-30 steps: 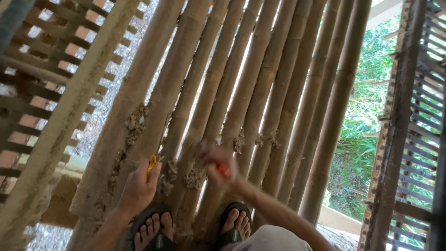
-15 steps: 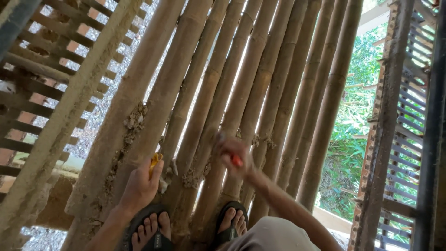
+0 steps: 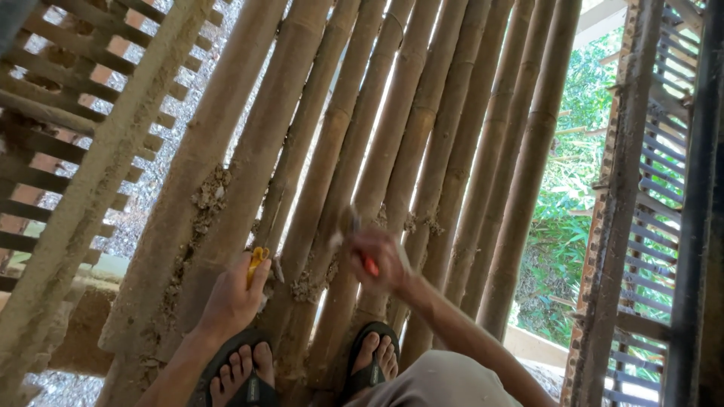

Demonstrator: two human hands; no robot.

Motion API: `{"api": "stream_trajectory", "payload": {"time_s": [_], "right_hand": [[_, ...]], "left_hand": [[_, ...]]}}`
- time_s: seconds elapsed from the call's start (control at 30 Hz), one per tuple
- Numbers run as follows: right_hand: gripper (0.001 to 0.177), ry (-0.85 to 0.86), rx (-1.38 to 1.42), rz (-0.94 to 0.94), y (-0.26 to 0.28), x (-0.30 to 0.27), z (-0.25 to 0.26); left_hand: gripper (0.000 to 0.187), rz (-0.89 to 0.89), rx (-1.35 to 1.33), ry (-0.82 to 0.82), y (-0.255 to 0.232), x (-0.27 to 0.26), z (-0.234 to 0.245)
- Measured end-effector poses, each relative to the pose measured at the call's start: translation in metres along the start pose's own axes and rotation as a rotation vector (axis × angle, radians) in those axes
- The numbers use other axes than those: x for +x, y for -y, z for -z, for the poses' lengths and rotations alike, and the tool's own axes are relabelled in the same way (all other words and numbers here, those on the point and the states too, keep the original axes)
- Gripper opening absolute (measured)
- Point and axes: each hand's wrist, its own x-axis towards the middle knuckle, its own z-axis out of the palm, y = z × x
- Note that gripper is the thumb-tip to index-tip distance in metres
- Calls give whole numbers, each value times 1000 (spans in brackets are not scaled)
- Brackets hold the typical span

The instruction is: The person uses a small brush and a scraper to clean debris from the gaps between vertical bamboo poles. The person works methodically along the bamboo structure, brushing away loose material and scraping off stuck-on residue.

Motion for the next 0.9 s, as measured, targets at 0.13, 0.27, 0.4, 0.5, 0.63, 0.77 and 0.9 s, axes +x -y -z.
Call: {"api": "stream_trajectory", "payload": {"time_s": [0.13,0.27,0.4,0.5,0.63,0.77,0.9], "right_hand": [[11,-85,-124,32,-10,23,0],[10,32,-29,-12,26,-18,-23],[12,7,58,36,23,-25,-18],[12,-104,-60,70,36,31,7],[7,26,16,-10,14,-17,-18],[13,19,213,-159,32,-22,14],[12,-14,352,-322,37,-17,37]], "left_hand": [[43,-14,28,-3,-7,9,-3],[46,18,30,-5,-18,15,6],[47,39,36,-12,-17,23,8],[44,-29,61,-32,-39,40,14],[51,-38,226,-45,-74,91,19],[56,109,548,-16,-92,128,11],[48,193,543,59,-84,101,-1]]}}
